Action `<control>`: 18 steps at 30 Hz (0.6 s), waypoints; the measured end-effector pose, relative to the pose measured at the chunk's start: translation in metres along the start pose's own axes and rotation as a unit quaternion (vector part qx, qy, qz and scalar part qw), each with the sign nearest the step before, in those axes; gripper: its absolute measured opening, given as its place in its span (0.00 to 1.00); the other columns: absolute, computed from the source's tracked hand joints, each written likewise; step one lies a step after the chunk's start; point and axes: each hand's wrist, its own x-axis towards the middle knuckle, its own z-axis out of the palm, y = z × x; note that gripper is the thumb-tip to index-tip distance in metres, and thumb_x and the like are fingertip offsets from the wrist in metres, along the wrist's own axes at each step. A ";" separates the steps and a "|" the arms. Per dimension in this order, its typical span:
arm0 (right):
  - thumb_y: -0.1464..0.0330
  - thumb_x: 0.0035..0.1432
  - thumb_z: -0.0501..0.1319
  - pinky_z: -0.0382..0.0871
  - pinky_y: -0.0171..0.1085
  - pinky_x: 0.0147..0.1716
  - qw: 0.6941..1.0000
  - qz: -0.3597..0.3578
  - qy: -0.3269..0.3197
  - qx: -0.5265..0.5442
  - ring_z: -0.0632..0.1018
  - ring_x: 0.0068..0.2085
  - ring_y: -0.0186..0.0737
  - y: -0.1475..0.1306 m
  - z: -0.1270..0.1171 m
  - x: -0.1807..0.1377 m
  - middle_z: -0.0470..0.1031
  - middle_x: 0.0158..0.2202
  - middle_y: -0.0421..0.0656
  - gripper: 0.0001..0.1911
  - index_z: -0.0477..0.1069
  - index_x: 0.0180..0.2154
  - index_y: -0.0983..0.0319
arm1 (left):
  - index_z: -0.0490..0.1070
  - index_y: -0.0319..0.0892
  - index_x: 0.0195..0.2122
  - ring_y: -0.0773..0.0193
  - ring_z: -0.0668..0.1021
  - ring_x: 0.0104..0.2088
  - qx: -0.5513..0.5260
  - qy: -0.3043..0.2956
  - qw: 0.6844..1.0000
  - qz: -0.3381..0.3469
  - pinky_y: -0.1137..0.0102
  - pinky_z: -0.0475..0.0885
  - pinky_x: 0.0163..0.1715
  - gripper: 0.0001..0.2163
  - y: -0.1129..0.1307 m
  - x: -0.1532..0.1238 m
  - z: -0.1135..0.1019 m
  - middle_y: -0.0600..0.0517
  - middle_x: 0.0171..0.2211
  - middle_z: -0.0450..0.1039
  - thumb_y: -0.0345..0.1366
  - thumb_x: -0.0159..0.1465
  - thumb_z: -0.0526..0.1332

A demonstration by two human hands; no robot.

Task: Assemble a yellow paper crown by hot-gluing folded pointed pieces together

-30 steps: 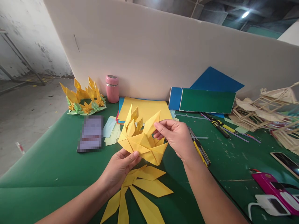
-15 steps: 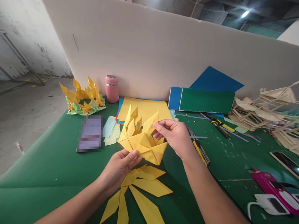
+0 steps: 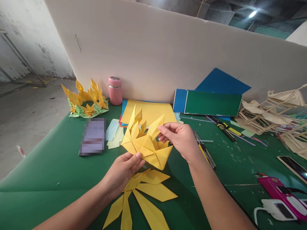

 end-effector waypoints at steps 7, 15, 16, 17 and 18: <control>0.55 0.44 0.69 0.73 0.31 0.24 1.000 0.000 -0.007 0.004 0.76 0.22 0.32 -0.001 0.002 0.000 0.75 0.20 0.38 0.17 0.74 0.23 0.63 | 0.77 0.37 0.27 0.72 0.80 0.31 0.006 0.012 1.000 0.004 0.82 0.76 0.35 0.04 0.000 0.000 0.003 0.52 0.29 0.79 0.24 0.57 0.66; 0.54 0.43 0.69 0.73 0.31 0.24 1.000 0.011 -0.008 0.015 0.76 0.22 0.32 -0.003 0.006 -0.003 0.75 0.20 0.39 0.18 0.74 0.23 0.63 | 0.77 0.37 0.24 0.71 0.80 0.31 0.008 0.011 1.000 0.001 0.82 0.76 0.34 0.04 -0.001 0.001 0.000 0.52 0.28 0.79 0.28 0.52 0.70; 0.54 0.44 0.69 0.73 0.31 0.24 1.000 0.011 -0.009 0.020 0.76 0.22 0.32 -0.002 0.007 -0.003 0.75 0.20 0.39 0.17 0.74 0.24 0.63 | 0.77 0.37 0.25 0.71 0.80 0.31 0.011 0.008 1.000 0.000 0.82 0.76 0.34 0.04 -0.001 0.002 -0.001 0.53 0.28 0.79 0.29 0.51 0.71; 0.55 0.44 0.69 0.73 0.32 0.25 1.000 0.010 -0.012 0.024 0.76 0.22 0.32 -0.002 0.007 -0.004 0.76 0.21 0.39 0.17 0.75 0.25 0.62 | 0.77 0.38 0.25 0.71 0.80 0.32 0.013 0.005 1.000 0.000 0.83 0.76 0.34 0.05 -0.001 0.002 -0.001 0.53 0.28 0.79 0.30 0.50 0.72; 0.56 0.44 0.69 0.74 0.32 0.25 0.999 0.009 -0.019 0.027 0.76 0.24 0.33 -0.002 0.008 -0.004 0.77 0.23 0.39 0.16 0.75 0.27 0.62 | 0.77 0.38 0.26 0.71 0.79 0.32 0.015 0.002 1.000 0.003 0.83 0.76 0.35 0.06 -0.002 0.002 -0.002 0.53 0.29 0.79 0.31 0.49 0.73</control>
